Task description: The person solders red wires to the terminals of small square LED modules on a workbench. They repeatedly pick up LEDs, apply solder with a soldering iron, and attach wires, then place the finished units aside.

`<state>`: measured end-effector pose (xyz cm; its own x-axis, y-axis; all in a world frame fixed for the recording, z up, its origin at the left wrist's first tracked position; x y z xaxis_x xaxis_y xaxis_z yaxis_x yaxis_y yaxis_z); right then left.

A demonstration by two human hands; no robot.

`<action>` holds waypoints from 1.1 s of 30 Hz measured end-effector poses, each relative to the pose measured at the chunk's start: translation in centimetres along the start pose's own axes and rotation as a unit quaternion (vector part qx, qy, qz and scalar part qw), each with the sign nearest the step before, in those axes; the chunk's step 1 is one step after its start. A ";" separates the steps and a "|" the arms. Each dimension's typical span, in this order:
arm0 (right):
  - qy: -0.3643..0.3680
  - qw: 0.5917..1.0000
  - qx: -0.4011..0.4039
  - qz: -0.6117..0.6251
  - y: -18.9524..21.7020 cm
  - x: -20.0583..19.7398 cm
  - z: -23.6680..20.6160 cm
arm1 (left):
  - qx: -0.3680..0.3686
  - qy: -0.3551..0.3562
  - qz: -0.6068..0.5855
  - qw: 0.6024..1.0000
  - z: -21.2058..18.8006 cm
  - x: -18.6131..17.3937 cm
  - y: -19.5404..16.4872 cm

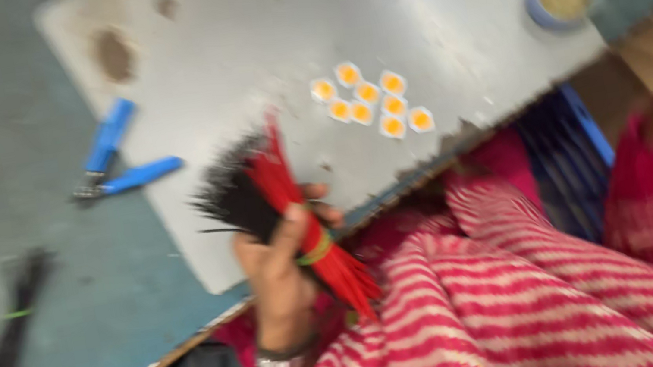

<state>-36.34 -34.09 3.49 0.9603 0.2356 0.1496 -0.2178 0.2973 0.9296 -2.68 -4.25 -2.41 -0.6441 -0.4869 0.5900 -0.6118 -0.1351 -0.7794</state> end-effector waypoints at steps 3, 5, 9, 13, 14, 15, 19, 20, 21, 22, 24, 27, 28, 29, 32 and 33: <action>0.098 0.985 0.099 0.099 0.2 5.6 -5.9 | 0.018 0.006 0.030 0.999 0.5 0.8 -0.4; 0.220 0.953 0.193 0.081 -0.9 10.2 -9.5 | 0.020 0.007 0.052 0.998 0.5 1.2 -0.4; 0.360 0.907 0.216 -0.042 -3.0 19.0 -12.3 | 0.034 0.028 0.109 0.993 -0.2 1.5 0.1; 0.394 0.906 0.128 -0.089 -1.5 24.3 -12.1 | 0.052 0.011 0.086 0.995 -0.9 0.3 0.7; 0.397 0.904 0.122 -0.096 -1.2 25.1 -12.2 | 0.061 0.018 0.081 0.995 -0.9 0.0 0.7; 0.400 0.903 0.117 -0.104 -0.9 25.6 -12.3 | 0.070 0.024 0.077 0.994 -0.9 -0.1 0.7; 0.407 0.902 0.134 -0.057 -0.9 26.6 -12.4 | 0.060 0.011 0.004 0.998 -0.3 -0.7 1.0; 0.409 0.896 0.173 -0.017 -1.2 26.7 -12.5 | 0.053 0.011 -0.006 0.999 -0.1 -0.6 1.1; 0.410 0.887 0.212 0.023 -1.5 26.7 -12.7 | 0.046 0.011 -0.015 0.999 -0.1 -0.5 1.1; 0.406 0.890 0.208 0.024 -1.5 26.7 -12.6 | 0.038 0.010 -0.024 0.999 0.0 -0.3 1.1; 0.399 0.894 0.203 0.026 -1.5 27.0 -12.3 | 0.038 0.011 -0.030 0.999 0.0 0.0 0.8; 0.399 0.900 0.175 -0.006 -0.8 27.5 -11.7 | 0.040 0.019 -0.023 0.999 0.1 0.6 0.5; 0.404 0.900 0.161 -0.026 -0.5 27.7 -11.4 | 0.040 0.022 -0.018 0.999 0.2 0.7 0.4; 0.409 0.900 0.147 -0.045 -0.2 27.7 -11.2 | 0.046 0.033 0.013 0.998 0.1 0.8 0.2; 0.419 0.892 0.131 -0.106 0.5 27.6 -10.8 | 0.056 0.062 0.085 0.993 -0.3 0.9 -0.1; 0.421 0.889 0.131 -0.127 0.5 27.5 -10.9 | 0.056 0.071 0.095 0.991 -0.4 0.9 -0.1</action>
<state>-11.94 -17.40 4.46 0.4784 0.8328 -0.2785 0.1403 0.2406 0.9604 -3.36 -4.35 -1.66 -0.8056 -0.3875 0.4482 -0.4239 -0.1515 -0.8929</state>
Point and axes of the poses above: each hand's wrist, its own z-axis towards the middle knuckle, its own x-axis out of the palm, y = z × x, the point moved 6 cm from there along z, towards the middle knuckle, and after that the axes turned 4 degrees about -z, right-handed, at the moved point
